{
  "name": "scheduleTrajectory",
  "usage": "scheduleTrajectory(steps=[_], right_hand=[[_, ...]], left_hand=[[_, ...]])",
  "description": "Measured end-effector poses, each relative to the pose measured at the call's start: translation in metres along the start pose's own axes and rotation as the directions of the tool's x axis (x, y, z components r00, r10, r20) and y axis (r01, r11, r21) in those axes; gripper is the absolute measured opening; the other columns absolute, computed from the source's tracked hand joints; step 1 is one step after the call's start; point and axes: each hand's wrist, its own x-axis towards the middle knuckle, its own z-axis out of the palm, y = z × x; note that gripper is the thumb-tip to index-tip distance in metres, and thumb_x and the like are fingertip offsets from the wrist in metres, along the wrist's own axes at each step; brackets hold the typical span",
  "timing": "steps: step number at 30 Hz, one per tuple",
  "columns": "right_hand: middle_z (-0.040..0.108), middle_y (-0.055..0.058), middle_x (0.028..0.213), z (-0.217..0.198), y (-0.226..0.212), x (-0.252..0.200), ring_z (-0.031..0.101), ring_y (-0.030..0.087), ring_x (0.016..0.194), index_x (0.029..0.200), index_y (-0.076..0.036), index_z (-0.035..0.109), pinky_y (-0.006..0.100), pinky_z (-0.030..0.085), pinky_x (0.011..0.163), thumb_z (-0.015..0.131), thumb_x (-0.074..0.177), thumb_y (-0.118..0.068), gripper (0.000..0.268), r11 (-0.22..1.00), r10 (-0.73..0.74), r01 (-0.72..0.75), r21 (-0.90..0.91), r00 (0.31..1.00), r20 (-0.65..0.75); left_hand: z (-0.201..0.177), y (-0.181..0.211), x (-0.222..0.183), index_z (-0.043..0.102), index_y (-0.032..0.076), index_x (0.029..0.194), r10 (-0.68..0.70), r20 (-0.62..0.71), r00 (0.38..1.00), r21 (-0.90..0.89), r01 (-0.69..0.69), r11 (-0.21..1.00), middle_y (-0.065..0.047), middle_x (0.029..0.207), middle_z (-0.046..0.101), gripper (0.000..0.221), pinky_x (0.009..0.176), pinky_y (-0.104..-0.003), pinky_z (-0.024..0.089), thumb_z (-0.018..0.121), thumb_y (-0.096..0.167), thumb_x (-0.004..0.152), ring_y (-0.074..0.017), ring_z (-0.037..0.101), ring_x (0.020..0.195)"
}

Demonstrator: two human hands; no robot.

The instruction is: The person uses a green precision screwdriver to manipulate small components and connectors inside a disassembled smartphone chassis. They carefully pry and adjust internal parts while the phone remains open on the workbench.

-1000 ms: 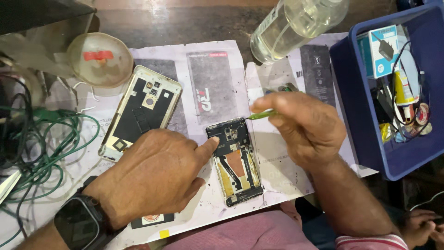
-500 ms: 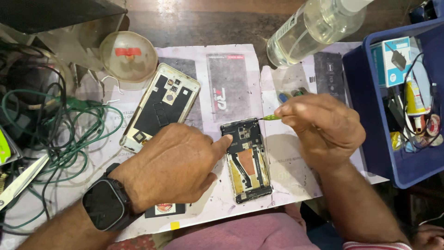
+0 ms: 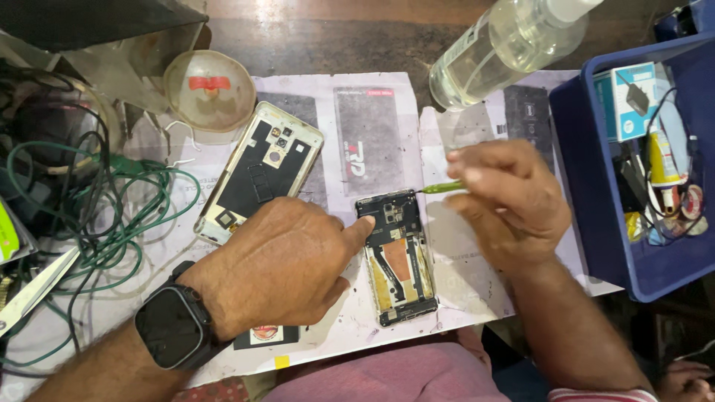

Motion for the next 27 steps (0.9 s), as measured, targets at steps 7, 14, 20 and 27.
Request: scheduleTrajectory(steps=[7, 14, 20, 27], right_hand=[[0.074, 0.017, 0.113, -0.007, 0.003, -0.003, 0.078, 0.021, 0.096, 0.133, -0.009, 0.06, 0.029, 0.068, 0.08, 0.069, 0.099, 0.007, 0.039, 0.998, 0.035, -0.037, 0.045, 0.998, 0.053], [0.074, 0.019, 0.114, -0.006, 0.003, -0.008, 0.076, 0.023, 0.1, 0.134, -0.006, 0.06, 0.033, 0.066, 0.085, 0.071, 0.097, 0.006, 0.04, 0.991, 0.105, -0.107, 0.08, 0.994, 0.029], [0.07, 0.02, 0.12, -0.002, 0.006, -0.006, 0.074, 0.024, 0.109, 0.139, -0.007, 0.052, 0.037, 0.065, 0.097, 0.066, 0.101, 0.007, 0.043, 0.977, 0.082, -0.101, 0.187, 0.991, 0.111], [0.067, 0.021, 0.131, 0.001, 0.01, -0.012, 0.071, 0.027, 0.119, 0.146, -0.012, 0.041, 0.043, 0.062, 0.109, 0.048, 0.112, 0.009, 0.04, 0.915, 0.098, -0.14, 0.378, 0.987, 0.128]], left_hand=[[-0.001, 0.001, 0.001, 0.061, -0.004, 0.131, 0.025, -0.015, 1.0, 0.025, -0.025, 0.999, -0.018, 0.075, 0.07, 0.067, 0.065, -0.047, 0.054, 0.076, 0.023, 0.072, -0.0387, 0.07, 0.075], [-0.001, 0.001, 0.001, 0.06, -0.002, 0.133, 0.002, 0.018, 1.0, 0.016, -0.002, 1.0, -0.017, 0.075, 0.07, 0.067, 0.065, -0.047, 0.054, 0.075, 0.022, 0.073, -0.0377, 0.07, 0.075], [0.002, 0.0, 0.002, 0.059, -0.002, 0.135, -0.006, 0.036, 0.999, 0.05, 0.005, 0.999, -0.014, 0.073, 0.069, 0.067, 0.067, -0.046, 0.055, 0.076, 0.026, 0.076, -0.0351, 0.071, 0.073], [-0.001, 0.001, 0.001, 0.061, -0.002, 0.131, -0.012, 0.029, 1.0, 0.014, 0.011, 1.0, -0.016, 0.073, 0.069, 0.065, 0.066, -0.047, 0.054, 0.076, 0.024, 0.073, -0.036, 0.071, 0.071]])
